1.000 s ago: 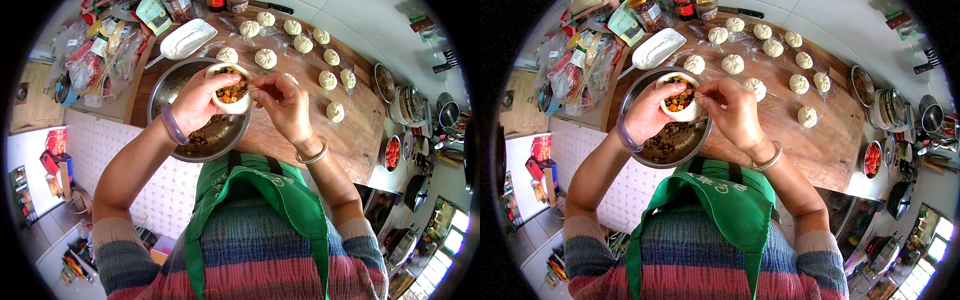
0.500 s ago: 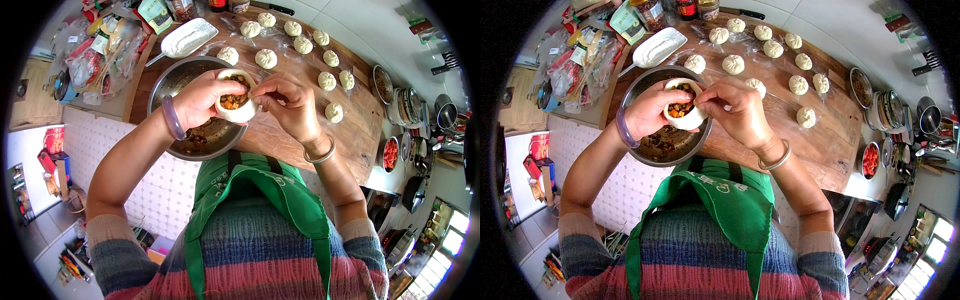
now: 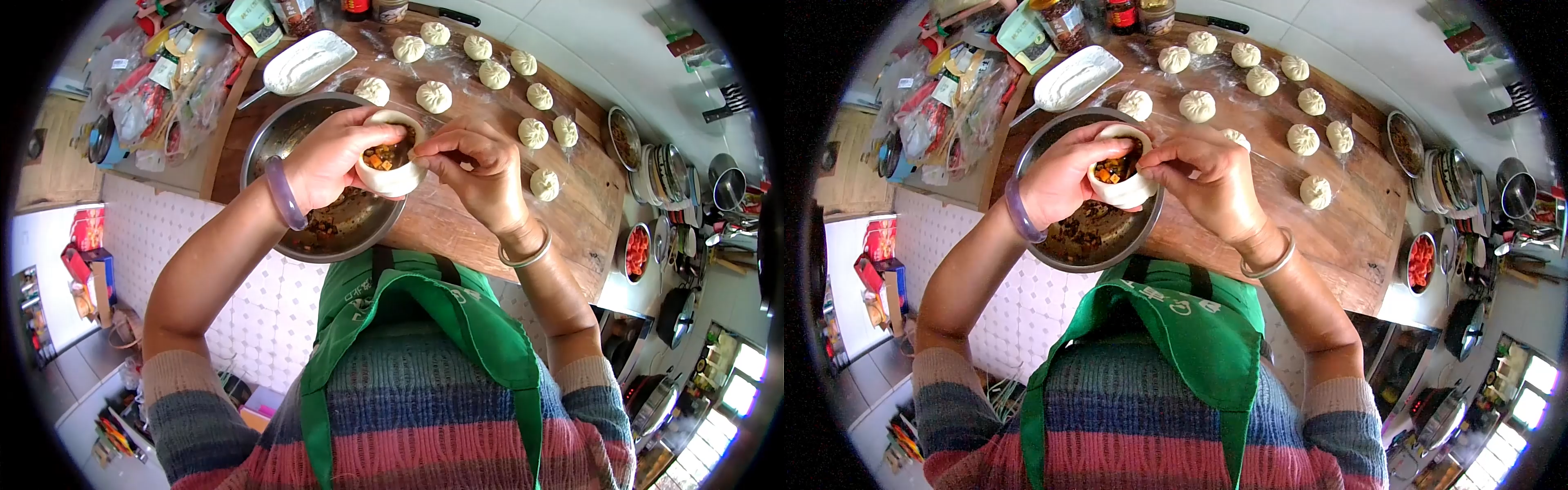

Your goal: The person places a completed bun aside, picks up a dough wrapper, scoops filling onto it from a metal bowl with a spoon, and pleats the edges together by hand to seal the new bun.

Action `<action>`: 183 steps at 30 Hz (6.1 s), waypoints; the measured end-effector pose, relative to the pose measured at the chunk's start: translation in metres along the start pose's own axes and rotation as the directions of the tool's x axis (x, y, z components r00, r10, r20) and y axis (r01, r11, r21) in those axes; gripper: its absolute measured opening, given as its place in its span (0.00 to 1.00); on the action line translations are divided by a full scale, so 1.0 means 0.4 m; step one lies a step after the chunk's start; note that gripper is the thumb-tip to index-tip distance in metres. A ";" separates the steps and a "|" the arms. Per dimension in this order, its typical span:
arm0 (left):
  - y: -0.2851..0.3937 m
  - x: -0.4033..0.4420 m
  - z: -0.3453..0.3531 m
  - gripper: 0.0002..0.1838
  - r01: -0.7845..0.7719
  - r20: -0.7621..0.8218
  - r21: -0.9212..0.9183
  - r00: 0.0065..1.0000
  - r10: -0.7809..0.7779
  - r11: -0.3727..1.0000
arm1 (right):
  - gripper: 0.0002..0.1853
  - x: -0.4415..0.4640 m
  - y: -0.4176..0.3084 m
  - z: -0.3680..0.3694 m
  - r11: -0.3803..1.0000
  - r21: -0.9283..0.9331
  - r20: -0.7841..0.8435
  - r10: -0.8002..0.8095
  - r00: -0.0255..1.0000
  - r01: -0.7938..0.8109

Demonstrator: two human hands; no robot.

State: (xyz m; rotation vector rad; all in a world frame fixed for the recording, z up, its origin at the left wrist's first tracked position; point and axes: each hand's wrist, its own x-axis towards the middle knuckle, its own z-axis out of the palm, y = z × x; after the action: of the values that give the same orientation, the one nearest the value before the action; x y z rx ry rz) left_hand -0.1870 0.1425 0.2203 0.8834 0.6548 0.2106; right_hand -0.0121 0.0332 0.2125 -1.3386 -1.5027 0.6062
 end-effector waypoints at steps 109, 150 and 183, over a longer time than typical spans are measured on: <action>0.011 -0.003 0.048 0.41 -0.260 -0.052 0.031 0.964 0.262 0.965 | 0.09 0.024 -0.034 0.009 0.994 -0.104 -0.107 -0.053 0.993 0.042; 0.014 -0.029 0.073 0.36 -0.360 0.014 0.092 0.933 0.360 0.928 | 0.10 0.039 -0.064 -0.021 0.844 -0.289 0.053 -0.458 0.887 0.452; 0.017 -0.062 0.106 0.43 -0.520 -0.006 0.063 0.853 0.521 0.852 | 0.05 0.018 -0.119 -0.011 0.969 -0.011 -0.176 -0.244 0.954 0.246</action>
State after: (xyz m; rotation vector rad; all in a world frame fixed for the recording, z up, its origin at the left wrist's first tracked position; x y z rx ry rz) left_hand -0.1800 0.1087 0.2560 1.1077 0.4290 0.6952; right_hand -0.0281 0.0265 0.2575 -1.1423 -1.4876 0.3281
